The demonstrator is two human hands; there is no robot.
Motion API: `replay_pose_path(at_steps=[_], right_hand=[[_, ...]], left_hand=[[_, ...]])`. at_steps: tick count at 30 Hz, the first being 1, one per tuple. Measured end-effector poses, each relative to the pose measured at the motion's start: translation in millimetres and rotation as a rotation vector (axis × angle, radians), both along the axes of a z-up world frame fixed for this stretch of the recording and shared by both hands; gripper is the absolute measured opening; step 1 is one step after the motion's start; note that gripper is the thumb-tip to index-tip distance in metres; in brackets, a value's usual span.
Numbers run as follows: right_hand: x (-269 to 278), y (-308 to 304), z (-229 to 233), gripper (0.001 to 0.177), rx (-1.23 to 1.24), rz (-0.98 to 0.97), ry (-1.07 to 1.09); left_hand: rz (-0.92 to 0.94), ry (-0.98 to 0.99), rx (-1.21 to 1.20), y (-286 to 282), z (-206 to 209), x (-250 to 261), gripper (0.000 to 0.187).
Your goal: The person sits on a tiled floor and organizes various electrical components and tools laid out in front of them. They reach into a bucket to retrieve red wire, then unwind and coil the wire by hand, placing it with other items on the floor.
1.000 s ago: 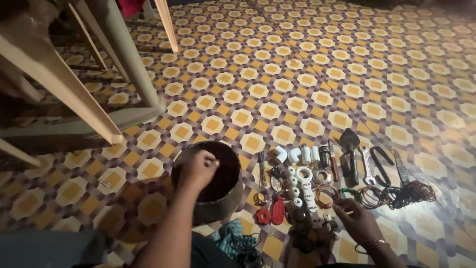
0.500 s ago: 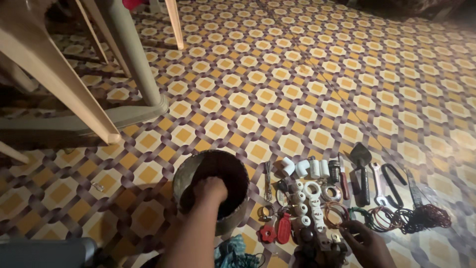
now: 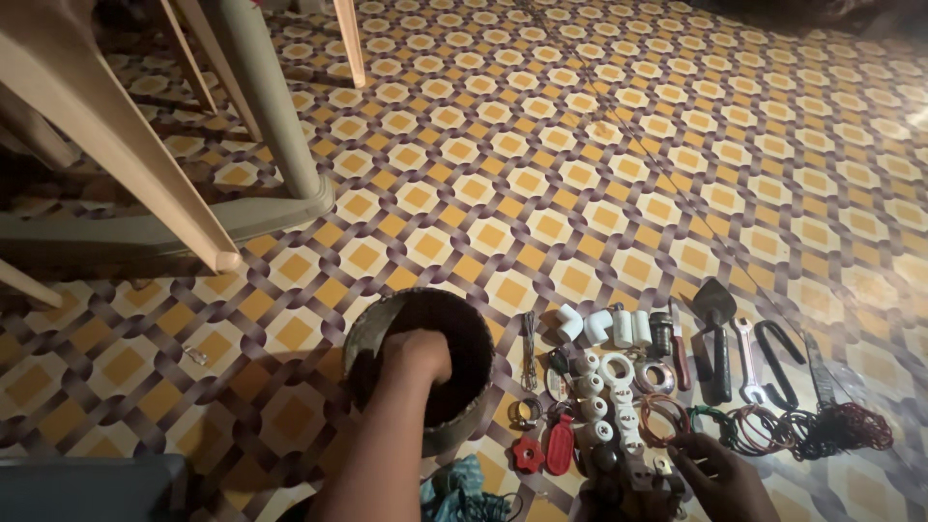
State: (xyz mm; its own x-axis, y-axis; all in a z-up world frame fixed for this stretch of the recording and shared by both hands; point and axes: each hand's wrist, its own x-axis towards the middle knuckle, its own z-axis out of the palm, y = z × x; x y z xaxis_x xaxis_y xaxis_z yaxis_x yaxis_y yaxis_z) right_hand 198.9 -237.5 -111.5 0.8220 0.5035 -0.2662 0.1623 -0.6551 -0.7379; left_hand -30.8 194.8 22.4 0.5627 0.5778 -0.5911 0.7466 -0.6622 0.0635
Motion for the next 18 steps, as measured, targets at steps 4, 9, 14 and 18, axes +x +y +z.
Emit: replay_pose_path(at_steps=[4,9,14,18], right_hand=[[0.4,1.2,-4.4,0.031,0.006,0.008,-0.021],[0.9,1.3,0.8,0.031,-0.036,0.034,-0.056],[-7.6,8.2,12.7,0.032,-0.108,0.013,-0.003],[-11.4,7.7,20.0,0.034,-0.061,0.005,-0.01]], left_hand=[[0.099,-0.18,0.117,-6.6,-27.0,2.0,0.025],[0.009,-0.081,0.001,-19.0,-72.4,30.8,0.027],[0.007,-0.071,-0.019,-21.5,-89.9,31.8,0.03],[0.028,-0.109,-0.052,-22.1,-88.7,34.3,0.033]])
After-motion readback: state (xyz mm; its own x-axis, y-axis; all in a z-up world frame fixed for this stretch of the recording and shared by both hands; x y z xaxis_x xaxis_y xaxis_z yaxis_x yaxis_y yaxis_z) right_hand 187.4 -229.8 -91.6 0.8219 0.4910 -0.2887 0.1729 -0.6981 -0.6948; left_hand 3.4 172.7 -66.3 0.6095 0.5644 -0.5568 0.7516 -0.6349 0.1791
